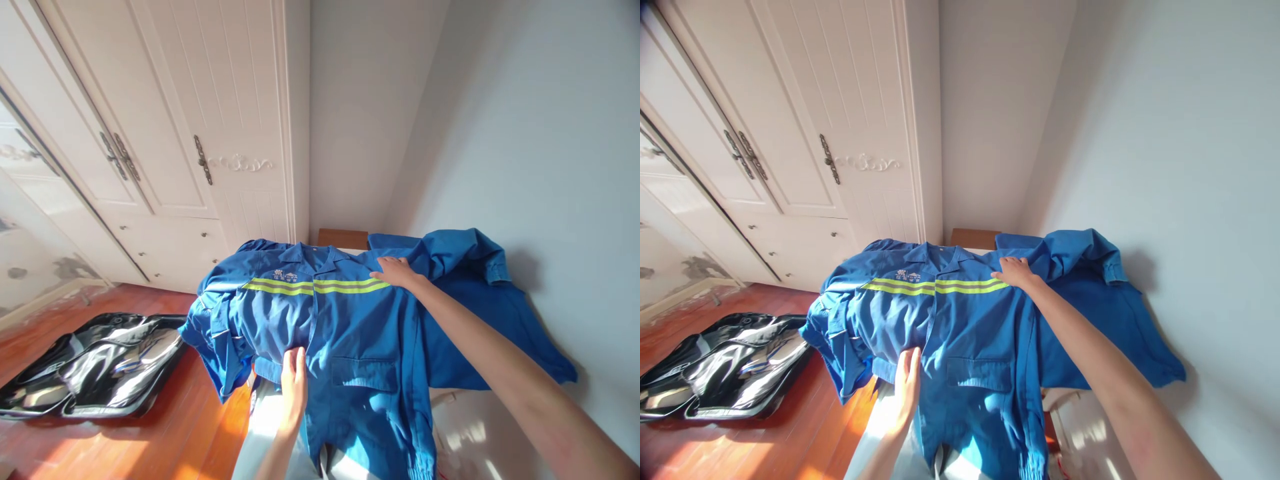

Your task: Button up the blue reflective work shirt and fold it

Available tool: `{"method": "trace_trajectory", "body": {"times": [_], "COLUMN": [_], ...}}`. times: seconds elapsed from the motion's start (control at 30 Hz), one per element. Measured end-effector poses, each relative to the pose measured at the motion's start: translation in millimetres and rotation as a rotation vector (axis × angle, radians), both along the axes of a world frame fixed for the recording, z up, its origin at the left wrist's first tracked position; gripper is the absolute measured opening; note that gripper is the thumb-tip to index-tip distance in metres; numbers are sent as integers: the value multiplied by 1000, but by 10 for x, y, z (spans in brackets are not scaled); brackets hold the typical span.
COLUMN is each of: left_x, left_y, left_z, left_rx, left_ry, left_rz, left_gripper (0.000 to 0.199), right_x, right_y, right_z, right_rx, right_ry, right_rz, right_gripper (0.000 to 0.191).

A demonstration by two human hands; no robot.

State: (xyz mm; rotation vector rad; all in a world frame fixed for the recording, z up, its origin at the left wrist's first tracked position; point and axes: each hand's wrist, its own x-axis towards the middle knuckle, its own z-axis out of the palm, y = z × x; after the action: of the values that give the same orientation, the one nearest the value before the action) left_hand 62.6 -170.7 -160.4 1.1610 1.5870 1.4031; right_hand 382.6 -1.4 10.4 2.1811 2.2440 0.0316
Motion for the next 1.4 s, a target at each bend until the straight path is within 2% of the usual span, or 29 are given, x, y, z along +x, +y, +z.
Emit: {"method": "trace_trajectory", "body": {"times": [0.17,0.23,0.3,0.43,0.57,0.63,0.73,0.83,0.93,1.03,1.13,1.2,1.27,1.33,1.4], "left_x": [25,4,-28,-66,-73,-141,-447,-1006,-1637,-2086,-2254,-2267,-2264,-2281,-2320], "left_y": [74,152,219,283,284,289,414,813,1475,2175,2654,2810,2870,2882,2887], "left_z": [159,224,271,296,371,522,907,1338,1629,1711,1659,1612,1595,1633,1742], "left_rx": [97,92,71,43,7,41,229,380,313,154,-13,-61,-89,-104,-94], "left_ry": [128,163,148,98,127,172,265,458,724,960,1081,1094,1086,1075,1067], "left_rz": [-92,-145,-194,-238,-263,-216,-102,-8,38,-11,-194,-287,-349,-379,-367], "left_gripper": [46,39,34,37,39,34,25,28,39,53,57,52,41,36,39], "right_x": [-118,-134,-137,-136,-135,-107,22,254,495,638,671,670,682,715,761], "right_y": [225,298,356,452,550,605,694,772,810,803,783,769,749,713,663], "right_z": [-72,-94,-110,-113,-84,-51,37,163,266,303,320,378,509,720,996], "right_rx": [-86,-116,-129,-135,-113,-84,-73,-135,-196,-240,-278,-269,-225,-159,-86], "right_ry": [-68,-94,-118,-127,-108,-105,-117,-143,-167,-165,-132,-105,-76,-48,-28], "right_rz": [-11,-27,-30,7,31,28,-7,-65,-133,-182,-182,-167,-140,-107,-88], "right_gripper": [53,55,49,30,28,29,35,42,42,38,31,27,21,19,22]}}
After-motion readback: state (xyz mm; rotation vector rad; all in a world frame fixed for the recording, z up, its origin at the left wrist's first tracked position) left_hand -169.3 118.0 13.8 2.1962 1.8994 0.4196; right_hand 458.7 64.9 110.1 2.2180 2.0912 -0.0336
